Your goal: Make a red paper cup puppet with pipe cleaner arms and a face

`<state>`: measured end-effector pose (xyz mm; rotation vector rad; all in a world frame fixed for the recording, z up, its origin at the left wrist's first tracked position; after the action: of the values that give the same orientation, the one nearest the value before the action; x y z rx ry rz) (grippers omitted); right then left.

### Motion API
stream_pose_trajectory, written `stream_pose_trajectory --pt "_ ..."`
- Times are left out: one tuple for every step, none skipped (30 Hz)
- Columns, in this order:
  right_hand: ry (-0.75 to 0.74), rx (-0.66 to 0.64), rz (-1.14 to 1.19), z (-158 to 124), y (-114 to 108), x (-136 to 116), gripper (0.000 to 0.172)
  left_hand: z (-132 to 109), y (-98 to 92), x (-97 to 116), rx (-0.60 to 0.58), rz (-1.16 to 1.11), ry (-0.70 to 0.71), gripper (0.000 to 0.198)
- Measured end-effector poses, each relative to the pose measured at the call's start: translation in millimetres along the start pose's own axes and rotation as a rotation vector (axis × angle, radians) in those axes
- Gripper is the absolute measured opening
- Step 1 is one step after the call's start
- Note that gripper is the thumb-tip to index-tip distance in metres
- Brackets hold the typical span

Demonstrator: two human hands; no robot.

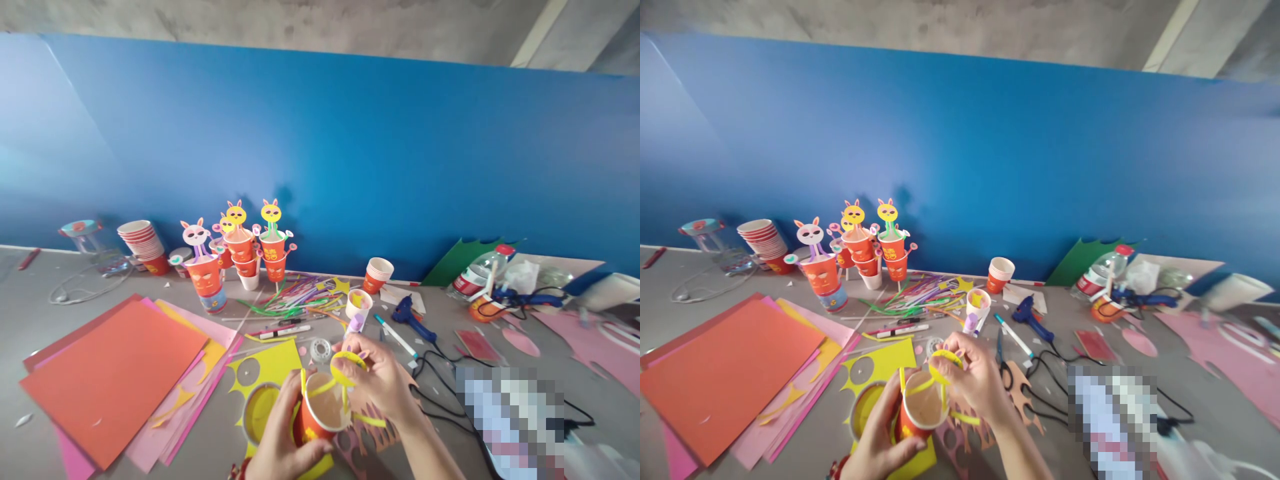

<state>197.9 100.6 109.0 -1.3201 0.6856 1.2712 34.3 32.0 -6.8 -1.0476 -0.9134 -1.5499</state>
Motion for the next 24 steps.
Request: stream_pose_trajectory --pt "-0.005 0.004 -0.008 0.0 -0.4 -0.9 0.039 0.3 0.5 0.7 -0.006 0.000 0.005 0.083" --pt "-0.008 0.005 -0.013 -0.1 -0.8 -1.8 0.039 0.8 0.9 1.4 -0.010 0.000 0.009 0.082" --pt "-0.009 0.005 -0.012 -0.3 -1.2 -2.7 0.039 1.1 0.9 2.0 -0.008 -0.001 0.012 0.082" --pt "-0.009 -0.001 -0.006 -0.7 -1.2 -3.5 0.038 1.4 0.8 2.3 -0.004 -0.003 0.011 0.083" --pt "-0.008 -0.014 0.001 -1.1 -0.9 -4.0 0.037 1.5 0.6 2.2 0.003 -0.007 0.007 0.084" --pt "-0.005 -0.034 0.006 -1.7 -0.1 -4.1 0.035 1.4 0.2 1.8 0.011 -0.012 0.000 0.086" --pt "0.001 -0.058 0.006 -2.5 1.2 -3.6 0.034 1.2 -0.2 1.1 0.018 -0.015 -0.007 0.087" --pt "0.011 -0.083 0.000 -3.3 2.5 -2.2 0.034 0.8 -0.7 0.2 0.026 -0.018 -0.016 0.088" --pt "0.025 -0.100 -0.008 -4.3 3.7 0.0 0.035 0.3 -1.2 -0.8 0.032 -0.017 -0.022 0.090" --pt "0.041 -0.110 -0.013 -5.2 4.5 2.9 0.036 -0.1 -1.6 -1.7 0.035 -0.014 -0.025 0.091" --pt "0.058 -0.113 -0.012 -6.1 5.0 6.2 0.036 -0.5 -1.7 -2.3 0.034 -0.009 -0.021 0.091" --pt "0.074 -0.112 -0.004 -6.9 5.3 9.4 0.037 -0.9 -1.6 -2.7 0.028 -0.003 -0.014 0.090" --pt "0.089 -0.109 0.008 -7.4 5.6 12.3 0.038 -1.1 -1.3 -2.9 0.019 0.001 -0.004 0.090" --pt "0.100 -0.107 0.020 -7.7 5.9 14.6 0.038 -1.3 -0.9 -3.0 0.008 0.003 0.005 0.089" --pt "0.106 -0.106 0.027 -7.8 6.1 16.0 0.038 -1.4 -0.6 -3.0 0.000 0.005 0.012 0.088" --pt "0.109 -0.106 0.030 -7.7 6.4 16.6 0.037 -1.4 -0.7 -2.9 -0.004 0.009 0.019 0.087" --pt "0.111 -0.104 0.032 -7.4 6.5 16.5 0.036 -1.3 -1.0 -2.6 -0.004 0.014 0.024 0.087" --pt "0.113 -0.103 0.036 -7.1 6.6 15.9 0.036 -1.3 -1.3 -2.5 -0.004 0.023 0.026 0.086" --pt "0.114 -0.102 0.043 -6.8 6.8 15.0 0.035 -1.2 -1.6 -2.3 -0.005 0.032 0.028 0.086" --pt "0.115 -0.101 0.050 -6.5 7.1 14.0 0.035 -1.1 -2.0 -2.2 -0.006 0.040 0.028 0.087" --pt "0.116 -0.099 0.058 -6.2 7.3 13.1 0.034 -1.1 -2.2 -2.3 -0.008 0.045 0.027 0.087" --pt "0.114 -0.095 0.064 -6.0 7.5 12.3 0.034 -1.1 -2.4 -2.5 -0.009 0.047 0.025 0.087" --pt "0.111 -0.094 0.068 -5.8 7.7 11.7 0.034 -1.2 -2.5 -2.7 -0.009 0.047 0.024 0.087" --pt "0.108 -0.092 0.069 -5.7 7.9 11.6 0.034 -1.2 -2.7 -3.0 -0.006 0.044 0.023 0.087"
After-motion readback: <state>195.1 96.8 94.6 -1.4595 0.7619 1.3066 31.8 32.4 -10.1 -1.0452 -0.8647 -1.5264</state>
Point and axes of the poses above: each hand's wrist, its own z-axis towards the middle knuckle, its own y-axis out of the palm, x = y × z, the point moved 6 cm from there along z, towards the middle knuckle, and after that the axes turned 7 degrees about -z, right-handed, at the moved point
